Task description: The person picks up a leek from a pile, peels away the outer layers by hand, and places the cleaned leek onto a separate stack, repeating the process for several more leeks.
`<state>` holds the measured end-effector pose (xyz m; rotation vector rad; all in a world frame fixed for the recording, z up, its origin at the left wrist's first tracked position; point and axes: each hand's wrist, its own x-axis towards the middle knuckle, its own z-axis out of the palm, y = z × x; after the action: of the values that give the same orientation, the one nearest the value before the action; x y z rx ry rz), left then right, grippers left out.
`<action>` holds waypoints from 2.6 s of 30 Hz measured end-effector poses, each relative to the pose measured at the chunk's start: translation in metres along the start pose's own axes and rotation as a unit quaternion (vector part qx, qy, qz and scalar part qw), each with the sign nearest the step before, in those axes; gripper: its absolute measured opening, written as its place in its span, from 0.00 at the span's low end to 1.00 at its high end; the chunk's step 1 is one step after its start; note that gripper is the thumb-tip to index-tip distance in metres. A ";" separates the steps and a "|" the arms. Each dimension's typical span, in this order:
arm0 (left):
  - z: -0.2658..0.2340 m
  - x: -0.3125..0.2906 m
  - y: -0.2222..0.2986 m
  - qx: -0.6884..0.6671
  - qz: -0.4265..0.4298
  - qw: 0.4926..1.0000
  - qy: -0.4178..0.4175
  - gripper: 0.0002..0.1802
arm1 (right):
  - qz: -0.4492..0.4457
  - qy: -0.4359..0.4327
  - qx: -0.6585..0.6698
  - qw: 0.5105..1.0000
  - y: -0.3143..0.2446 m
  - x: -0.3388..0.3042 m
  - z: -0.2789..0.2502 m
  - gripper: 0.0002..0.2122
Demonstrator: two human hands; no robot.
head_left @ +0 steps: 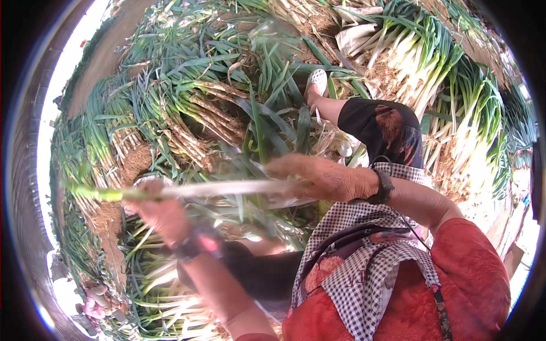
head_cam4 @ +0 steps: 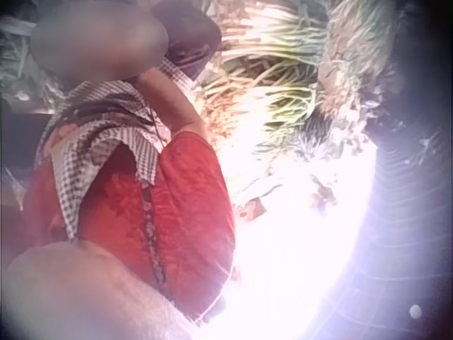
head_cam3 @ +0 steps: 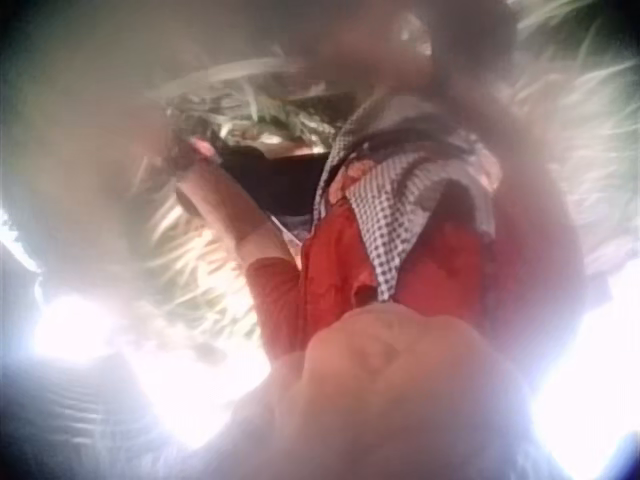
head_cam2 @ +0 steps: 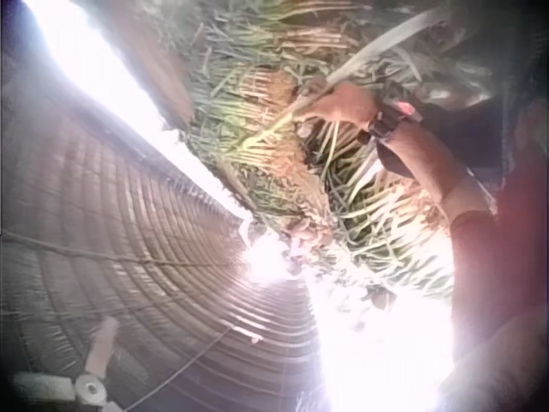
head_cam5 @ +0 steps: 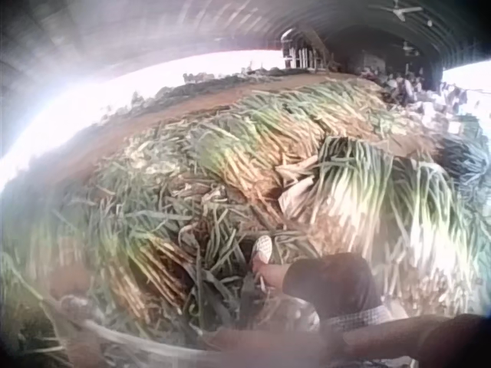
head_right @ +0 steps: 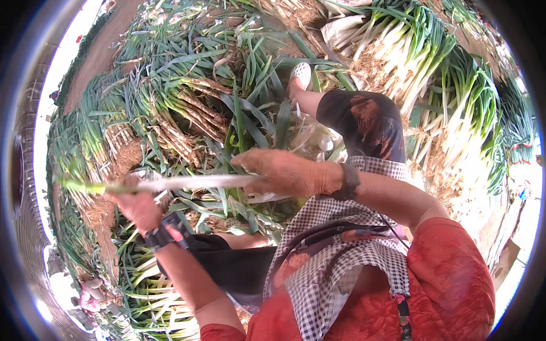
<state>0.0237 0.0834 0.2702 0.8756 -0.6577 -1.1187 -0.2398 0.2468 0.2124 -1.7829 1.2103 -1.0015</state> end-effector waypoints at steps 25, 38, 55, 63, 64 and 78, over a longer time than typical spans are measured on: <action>-0.230 0.130 -0.330 0.478 -0.183 0.794 -0.329 0.24 | 0.414 0.767 -0.049 0.488 0.210 -0.358 -0.279 0.11; -0.172 0.126 -0.389 0.674 0.028 0.587 -0.448 0.25 | 0.700 0.470 -0.293 0.451 0.127 -0.550 -0.405 0.18; -0.044 0.120 -0.311 0.110 -0.371 0.919 -0.075 0.11 | 0.377 0.459 0.083 0.800 0.155 -0.117 -0.260 0.13; -0.053 0.079 -0.339 0.279 -0.430 0.842 -0.172 0.19 | 0.256 0.247 0.155 0.922 0.013 0.023 -0.158 0.08; -0.041 0.076 -0.340 0.278 -0.434 0.839 -0.173 0.19 | 0.261 0.248 0.154 0.920 0.013 0.025 -0.151 0.08; -0.019 0.099 -0.360 0.232 -0.233 0.943 -0.042 0.19 | 0.425 0.123 0.278 0.853 0.079 0.068 -0.116 0.10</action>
<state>-0.1025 -0.0705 -0.0467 1.4469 -0.8278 -1.4563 -0.3556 0.1434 0.2032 -0.5538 1.4629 -0.9006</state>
